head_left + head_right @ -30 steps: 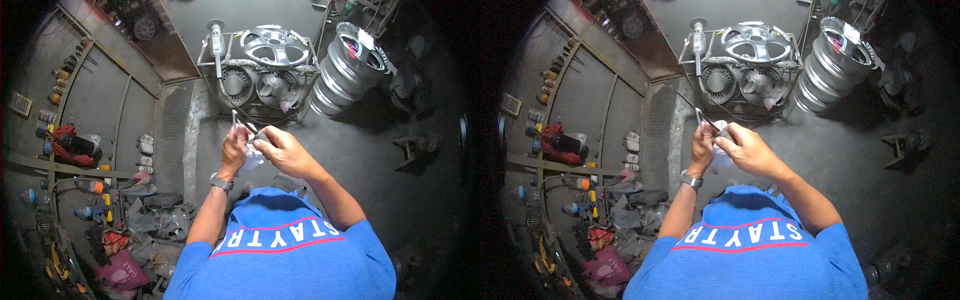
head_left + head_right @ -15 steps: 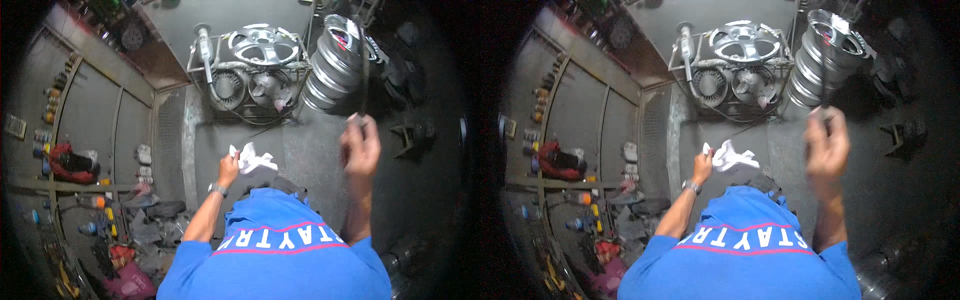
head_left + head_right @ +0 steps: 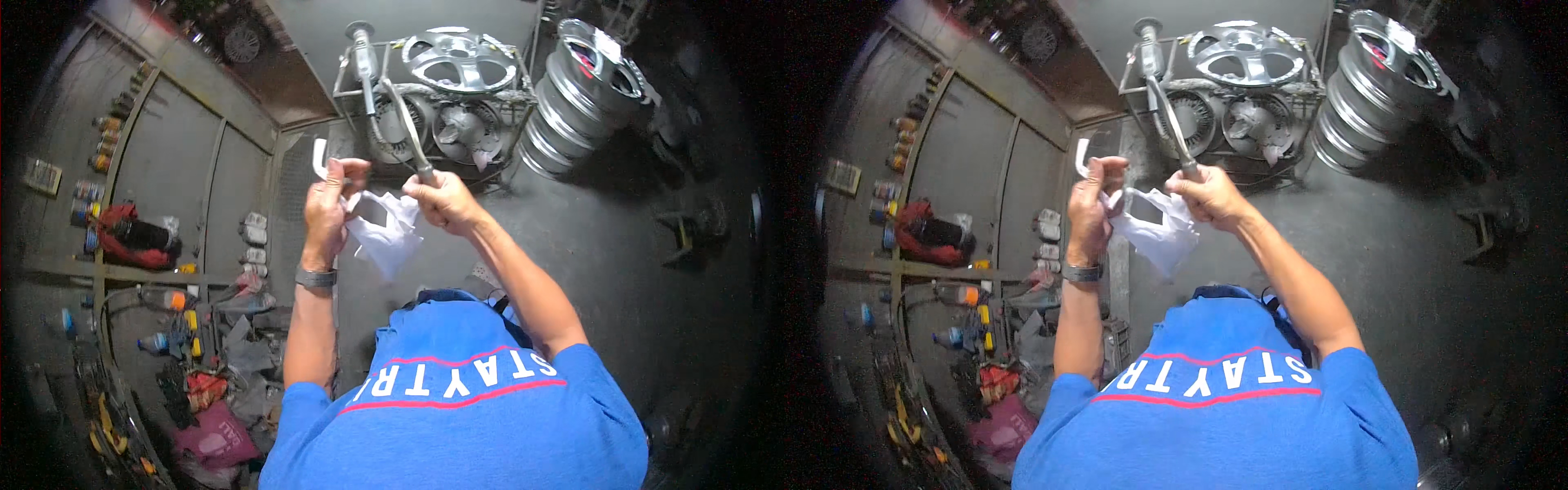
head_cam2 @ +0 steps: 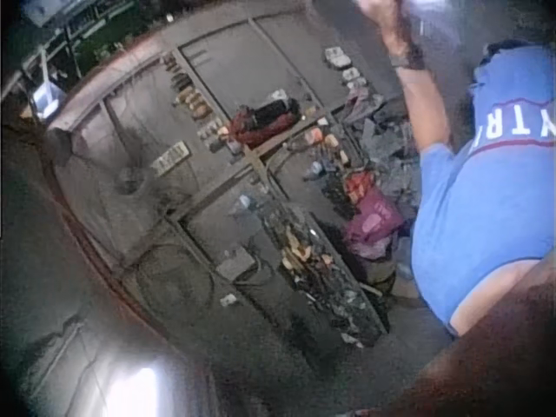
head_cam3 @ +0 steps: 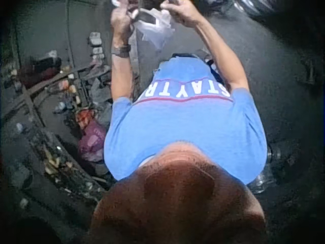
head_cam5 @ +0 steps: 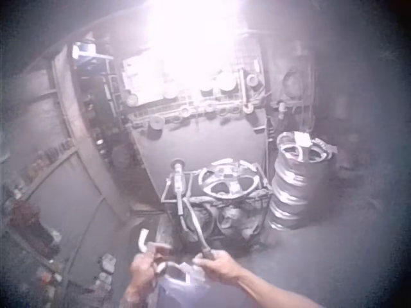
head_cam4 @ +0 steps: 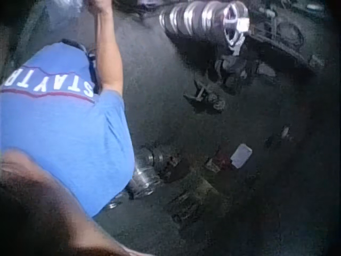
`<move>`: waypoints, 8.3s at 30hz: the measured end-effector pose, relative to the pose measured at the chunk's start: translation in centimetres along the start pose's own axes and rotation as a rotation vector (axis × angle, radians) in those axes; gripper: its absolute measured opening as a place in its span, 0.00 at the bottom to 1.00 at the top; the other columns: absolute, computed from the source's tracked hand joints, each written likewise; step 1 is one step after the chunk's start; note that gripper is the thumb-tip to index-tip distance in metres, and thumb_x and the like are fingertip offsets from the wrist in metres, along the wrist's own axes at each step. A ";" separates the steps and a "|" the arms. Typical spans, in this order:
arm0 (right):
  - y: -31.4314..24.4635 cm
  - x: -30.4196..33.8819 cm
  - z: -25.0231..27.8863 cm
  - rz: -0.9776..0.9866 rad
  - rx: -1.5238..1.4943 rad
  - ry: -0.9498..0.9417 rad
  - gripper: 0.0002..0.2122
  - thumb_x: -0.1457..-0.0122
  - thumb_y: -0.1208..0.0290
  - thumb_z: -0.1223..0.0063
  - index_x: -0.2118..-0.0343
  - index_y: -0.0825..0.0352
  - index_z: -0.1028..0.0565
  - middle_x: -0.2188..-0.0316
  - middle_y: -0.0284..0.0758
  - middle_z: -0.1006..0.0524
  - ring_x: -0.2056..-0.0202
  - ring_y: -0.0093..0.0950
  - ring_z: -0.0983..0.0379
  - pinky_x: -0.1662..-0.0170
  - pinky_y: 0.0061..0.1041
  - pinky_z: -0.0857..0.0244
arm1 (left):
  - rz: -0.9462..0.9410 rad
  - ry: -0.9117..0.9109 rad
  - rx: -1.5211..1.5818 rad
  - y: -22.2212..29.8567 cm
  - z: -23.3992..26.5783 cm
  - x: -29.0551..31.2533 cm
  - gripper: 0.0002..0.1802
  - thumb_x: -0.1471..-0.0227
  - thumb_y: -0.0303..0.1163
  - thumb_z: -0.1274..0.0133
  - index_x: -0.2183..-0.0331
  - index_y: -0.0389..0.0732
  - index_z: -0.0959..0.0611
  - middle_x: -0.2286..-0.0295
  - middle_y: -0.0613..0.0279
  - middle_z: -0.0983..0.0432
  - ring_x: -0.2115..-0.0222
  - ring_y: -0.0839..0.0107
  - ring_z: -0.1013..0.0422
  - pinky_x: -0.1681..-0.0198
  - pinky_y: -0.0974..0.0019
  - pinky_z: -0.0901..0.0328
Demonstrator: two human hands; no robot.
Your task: The person cuts open a white plastic bag with a knife, removes a green sponge, and wipes the surface of a silver car wheel mounted on a stand. The person then uses a white cloth to wipe the wheel further.
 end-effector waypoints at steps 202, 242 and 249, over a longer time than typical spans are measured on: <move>5.0 12.8 -11.7 0.058 1.137 0.180 0.15 0.35 0.63 0.43 0.63 0.75 0.27 0.69 0.59 0.21 0.64 0.60 0.22 0.61 0.51 0.31 | -0.799 0.153 -0.908 -12.1 1.4 11.5 0.05 0.54 0.19 0.48 0.76 0.40 0.20 0.77 0.55 0.20 0.76 0.60 0.22 0.72 0.60 0.30; 5.7 11.8 -11.8 0.150 1.102 0.179 0.17 0.35 0.61 0.40 0.60 0.74 0.25 0.70 0.54 0.21 0.68 0.48 0.21 0.61 0.44 0.30 | -0.206 -0.075 -0.863 -18.1 5.4 9.9 0.11 0.55 0.29 0.36 0.66 0.38 0.15 0.69 0.45 0.17 0.63 0.47 0.19 0.60 0.51 0.26; -4.5 12.6 -7.2 0.385 0.739 0.381 0.14 0.36 0.65 0.35 0.60 0.68 0.27 0.73 0.31 0.27 0.71 0.20 0.34 0.66 0.29 0.34 | 0.434 0.172 0.116 -23.6 9.7 14.4 0.19 0.60 0.17 0.49 0.62 0.37 0.17 0.66 0.60 0.21 0.58 0.57 0.23 0.47 0.49 0.30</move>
Point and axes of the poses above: each hand's wrist, its own x-axis away from the middle knuckle, its own z-axis out of the back of the hand, y = z × x, the point moved 8 cm from there along -x, towards the middle knuckle
